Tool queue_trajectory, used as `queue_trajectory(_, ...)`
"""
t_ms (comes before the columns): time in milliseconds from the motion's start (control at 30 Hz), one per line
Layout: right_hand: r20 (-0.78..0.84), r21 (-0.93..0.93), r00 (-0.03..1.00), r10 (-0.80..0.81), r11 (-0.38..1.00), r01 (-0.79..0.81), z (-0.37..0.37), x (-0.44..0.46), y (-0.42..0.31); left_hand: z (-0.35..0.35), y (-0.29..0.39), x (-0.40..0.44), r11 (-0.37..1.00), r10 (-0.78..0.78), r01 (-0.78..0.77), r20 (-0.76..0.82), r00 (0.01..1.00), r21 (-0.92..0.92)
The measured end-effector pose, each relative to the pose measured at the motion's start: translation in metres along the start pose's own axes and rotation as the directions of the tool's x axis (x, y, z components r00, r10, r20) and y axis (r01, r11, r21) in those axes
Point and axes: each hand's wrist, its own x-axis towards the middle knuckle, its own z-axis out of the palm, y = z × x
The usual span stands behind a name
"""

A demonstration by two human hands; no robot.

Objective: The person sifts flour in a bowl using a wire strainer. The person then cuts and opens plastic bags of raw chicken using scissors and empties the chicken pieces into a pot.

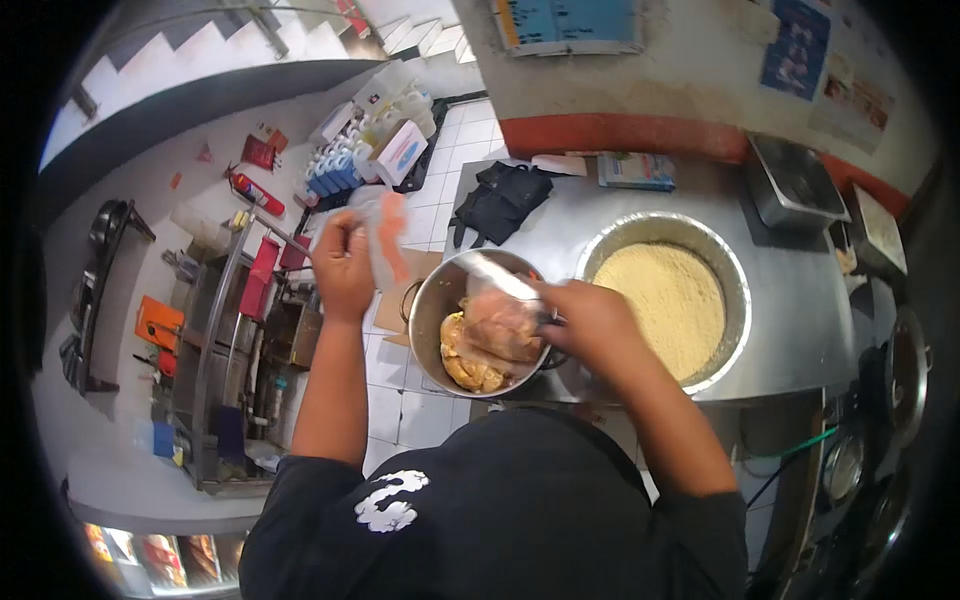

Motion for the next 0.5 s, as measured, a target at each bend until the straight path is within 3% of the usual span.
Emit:
queue_trajectory(67, -0.156, 0.132, 0.977, 0.146, 0.983, -0.126, -0.012, -0.031, 0.031, -0.040, -0.079, -0.012, 0.963, -0.133, 0.172, -0.189, 0.973, 0.205)
queue_trajectory(100, -0.254, 0.251, 0.942, 0.221, 0.955, -0.156, -0.018, -0.054, 0.045, -0.059, -0.117, -0.026, 0.913, -0.319, 0.365, -0.237, 0.918, 0.182)
queue_trajectory(133, -0.329, 0.084, 0.903, 0.276, 0.961, -0.263, -0.026, -0.080, 0.058, -0.071, -0.141, -0.041, 0.823, -0.406, 0.471, -0.251, 0.879, 0.317)
queue_trajectory(167, -0.357, 0.361, 0.827, 0.435, 0.880, -0.307, -0.017, -0.114, 0.101, -0.083, -0.166, -0.061, 0.702, -0.488, 0.560, -0.276, 0.828, 0.440)
queue_trajectory(200, -0.378, 0.489, 0.748, 0.546, 0.803, -0.339, -0.016, -0.149, 0.122, -0.096, -0.218, -0.095, 0.578, -0.620, 0.614, -0.199, 0.759, 0.538)
queue_trajectory(233, -0.378, 0.500, 0.679, 0.629, 0.756, -0.422, -0.018, -0.181, 0.127, -0.106, -0.278, -0.136, 0.447, -0.742, 0.632, -0.131, 0.657, 0.634)
queue_trajectory(300, -0.364, 0.536, 0.518, 0.774, 0.629, -0.563, -0.021, -0.244, 0.137, -0.113, -0.354, -0.206, 0.273, -0.932, 0.516, 0.091, 0.349, 0.812)
queue_trajectory(367, -0.396, 0.519, 0.340, 0.853, 0.513, -0.683, -0.019, -0.263, 0.098, -0.105, -0.369, -0.238, 0.203, -0.969, 0.496, 0.103, 0.223, 0.844)
queue_trajectory(400, -0.427, 0.571, 0.264, 0.865, 0.484, -0.663, -0.012, -0.274, 0.086, -0.099, -0.371, -0.235, 0.195, -0.969, 0.569, 0.067, 0.237, 0.799)
queue_trajectory(500, -0.392, 0.573, 0.194, 0.899, 0.404, -0.713, -0.006, -0.328, 0.088, -0.083, -0.380, -0.235, 0.177, -0.968, 0.710, -0.012, 0.253, 0.681)
